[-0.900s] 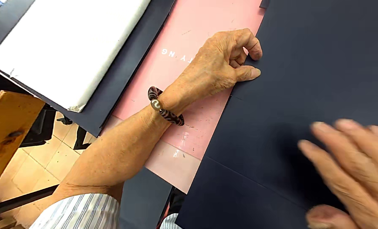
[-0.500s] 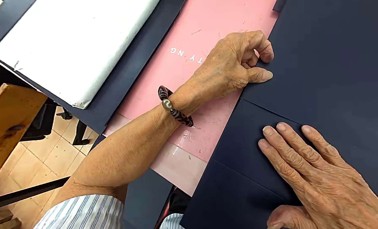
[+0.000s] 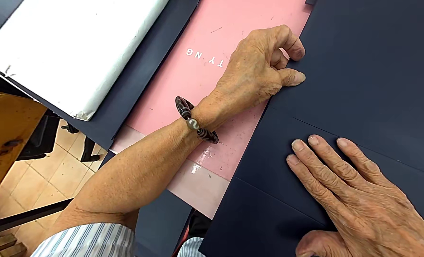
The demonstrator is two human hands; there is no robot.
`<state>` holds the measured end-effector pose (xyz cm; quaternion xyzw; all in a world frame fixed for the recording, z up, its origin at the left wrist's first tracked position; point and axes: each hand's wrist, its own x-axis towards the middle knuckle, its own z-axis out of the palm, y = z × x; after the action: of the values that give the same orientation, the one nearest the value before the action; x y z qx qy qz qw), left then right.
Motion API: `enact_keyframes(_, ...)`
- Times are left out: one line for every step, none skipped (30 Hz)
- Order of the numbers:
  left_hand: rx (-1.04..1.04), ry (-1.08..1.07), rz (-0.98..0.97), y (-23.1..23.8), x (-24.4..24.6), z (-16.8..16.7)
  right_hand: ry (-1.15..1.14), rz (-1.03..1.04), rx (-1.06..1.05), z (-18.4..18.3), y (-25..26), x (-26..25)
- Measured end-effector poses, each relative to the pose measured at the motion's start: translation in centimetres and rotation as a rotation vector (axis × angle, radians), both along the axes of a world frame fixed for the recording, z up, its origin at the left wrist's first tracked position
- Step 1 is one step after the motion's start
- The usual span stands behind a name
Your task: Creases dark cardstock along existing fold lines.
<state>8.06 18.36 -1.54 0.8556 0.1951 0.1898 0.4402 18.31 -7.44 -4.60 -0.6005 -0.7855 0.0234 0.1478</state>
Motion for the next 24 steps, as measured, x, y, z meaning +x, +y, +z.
enact_keyframes(-0.006,0.002,0.01,-0.1,0.0,0.0,-0.002,0.002,-0.001,0.1,0.0,0.0)
enact_keyframes(-0.011,-0.001,0.017,-0.1,0.1,-0.1,-0.001,0.003,0.001,0.0,0.0,0.1)
enact_keyframes(-0.015,-0.004,0.025,-0.1,0.1,-0.1,-0.001,0.004,0.003,0.0,0.0,0.1)
enact_keyframes(-0.014,-0.005,0.032,-0.1,0.1,-0.1,0.0,0.006,0.006,-0.1,0.0,0.1)
enact_keyframes(-0.012,-0.003,0.04,-0.2,0.1,-0.1,-0.003,0.006,0.011,-0.1,0.0,0.1)
enact_keyframes(-0.007,-0.002,0.046,-0.2,0.2,-0.1,-0.005,0.005,0.014,-0.1,0.1,0.1)
enact_keyframes(-0.001,-0.001,0.051,-0.2,0.2,-0.1,-0.006,0.003,0.015,-0.1,0.1,0.1)
enact_keyframes(0.006,0.002,0.059,-0.3,0.2,-0.1,-0.003,0.003,0.015,-0.1,0.0,0.0)
enact_keyframes(0.011,0.01,0.065,-0.3,0.2,-0.1,-0.001,0.003,0.015,0.0,0.0,0.0)
enact_keyframes(0.013,0.014,0.071,-0.4,0.2,-0.1,-0.001,0.004,0.014,-0.1,0.0,0.0)
enact_keyframes(0.018,0.019,0.077,-0.4,0.2,-0.1,-0.003,0.005,0.015,-0.1,0.0,0.0)
enact_keyframes(0.027,0.019,0.082,-0.4,0.2,-0.2,-0.006,0.003,0.017,-0.1,0.0,0.0)
enact_keyframes(0.037,0.016,0.084,-0.4,0.2,-0.2,-0.011,0.001,0.02,-0.1,0.1,0.0)
enact_keyframes(0.052,0.013,0.081,-0.5,0.2,-0.2,-0.014,0.0,0.025,-0.2,0.1,0.0)
enact_keyframes(0.073,0.012,0.076,-0.5,0.2,-0.3,-0.015,0.0,0.031,-0.2,0.1,0.0)
enact_keyframes(0.102,0.012,0.067,-0.6,0.2,-0.3,-0.018,0.001,0.033,-0.2,0.1,0.0)
enact_keyframes(0.14,0.01,0.056,-0.7,0.1,-0.4,-0.018,0.003,0.038,-0.3,0.1,0.0)
enact_keyframes(0.181,0.0,0.043,-0.9,0.1,-0.5,-0.014,0.004,0.042,-0.3,0.1,0.0)
enact_keyframes(0.217,-0.011,0.032,-1.0,0.1,-0.7,-0.011,0.003,0.046,-0.4,0.1,0.0)
enact_keyframes(0.245,-0.022,0.026,-1.2,0.1,-0.8,-0.009,0.003,0.049,-0.4,0.0,0.0)
enact_keyframes(0.271,-0.029,0.023,-1.3,0.1,-0.8,-0.009,0.003,0.048,-0.4,0.0,0.0)
enact_keyframes(0.305,-0.032,0.019,-1.5,0.1,-0.8,-0.012,0.005,0.047,-0.4,0.0,0.1)
enact_keyframes(0.35,-0.032,0.014,-1.6,0.1,-0.8,-0.013,0.007,0.05,-0.4,-0.1,0.1)
enact_keyframes(0.41,-0.024,0.009,-1.7,0.0,-0.8,-0.01,0.006,0.053,-0.5,0.0,0.1)
